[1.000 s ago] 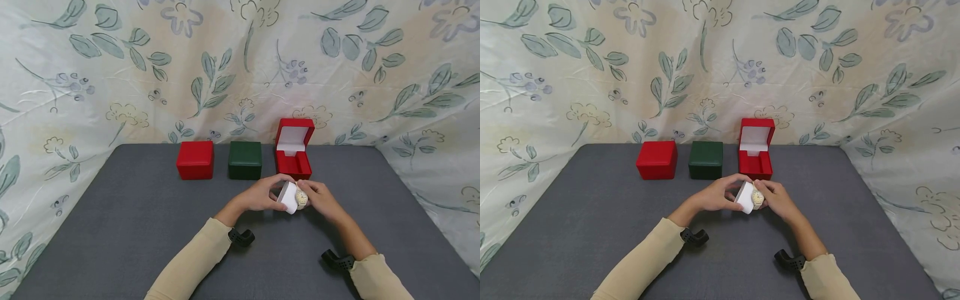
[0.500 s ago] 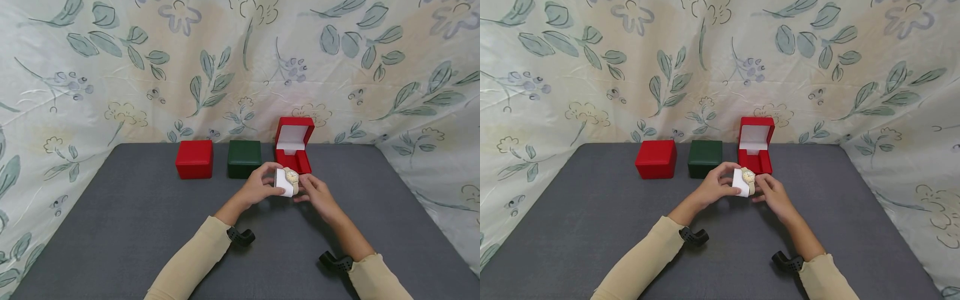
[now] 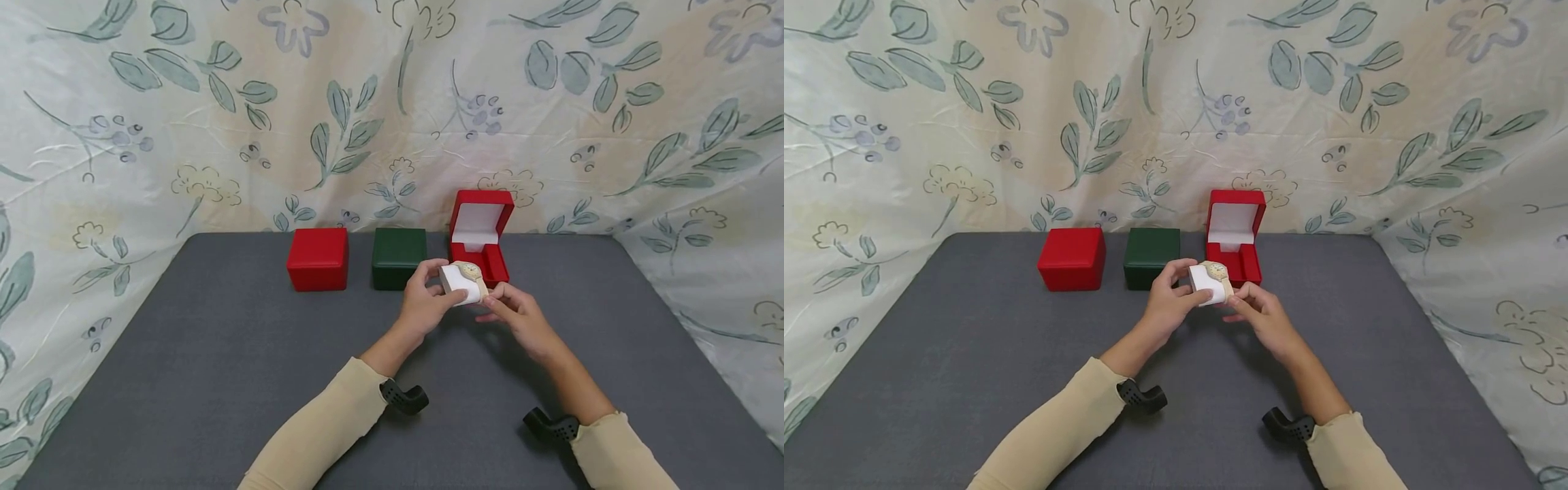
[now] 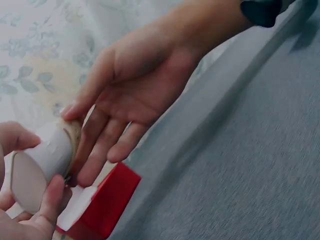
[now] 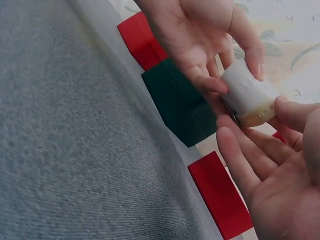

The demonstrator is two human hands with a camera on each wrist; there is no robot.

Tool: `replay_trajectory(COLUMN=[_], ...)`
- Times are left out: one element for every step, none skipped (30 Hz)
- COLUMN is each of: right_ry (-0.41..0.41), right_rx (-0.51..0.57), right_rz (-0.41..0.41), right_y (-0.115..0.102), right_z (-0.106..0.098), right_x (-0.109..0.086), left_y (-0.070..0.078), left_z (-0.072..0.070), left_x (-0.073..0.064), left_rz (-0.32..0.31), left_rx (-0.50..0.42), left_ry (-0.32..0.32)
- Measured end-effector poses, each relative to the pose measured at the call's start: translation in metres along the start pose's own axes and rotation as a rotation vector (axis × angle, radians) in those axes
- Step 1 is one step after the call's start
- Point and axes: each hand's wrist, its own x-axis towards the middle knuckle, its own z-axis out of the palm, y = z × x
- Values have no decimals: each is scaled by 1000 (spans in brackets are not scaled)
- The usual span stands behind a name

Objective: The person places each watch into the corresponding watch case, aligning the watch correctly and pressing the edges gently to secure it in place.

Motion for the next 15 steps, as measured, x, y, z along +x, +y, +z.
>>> replay_trajectory(right_ry=[-11, -22, -29, -39, -48, -52, -53, -54, -55, -53, -43, -30, -18, -5, 6], right_rx=[8, 16, 19, 15, 2, -14, -32, -64, -102, -146, -188, -223, -255, -281, -283], right_rz=[2, 4, -2, -14, -28, -47, -64, -81, -91, -98, -99, -98, -91, -81, -66], right_y=[0, 1, 1, 1, 1, 1, 0, 0, -1, -2, -3, -4, -6, -7, -8], right_z=[-1, -2, -3, -3, -3, -2, 0, 1, 3, 5, 7, 8, 8, 7, 5], right_x=[0, 1, 1, 1, 1, 1, 0, -1, -1, -2, -2, -2, -2, -2, -2], left_y=[-1, -1, -2, -3, -4, -5, -5, -6, -7, -7, -8, -8, -8, -8, -8], left_z=[1, 2, 3, 4, 4, 5, 5, 5, 5, 5, 4, 3, 2, 1, 0], left_x=[-1, -1, -2, -2, -2, -2, -3, -3, -2, -2, -2, -1, 0, 1, 2], left_rz=[4, 11, 22, 34, 48, 62, 78, 98, 113, 121, 124, 124, 124, 116, 107], left_rx=[1, 0, -1, -3, -5, -4, -3, 6, 15, 26, 37, 45, 42, 34, 13], left_ry=[15, 30, 45, 59, 72, 82, 91, 101, 108, 105, 99, 87, 63, 30, -15])
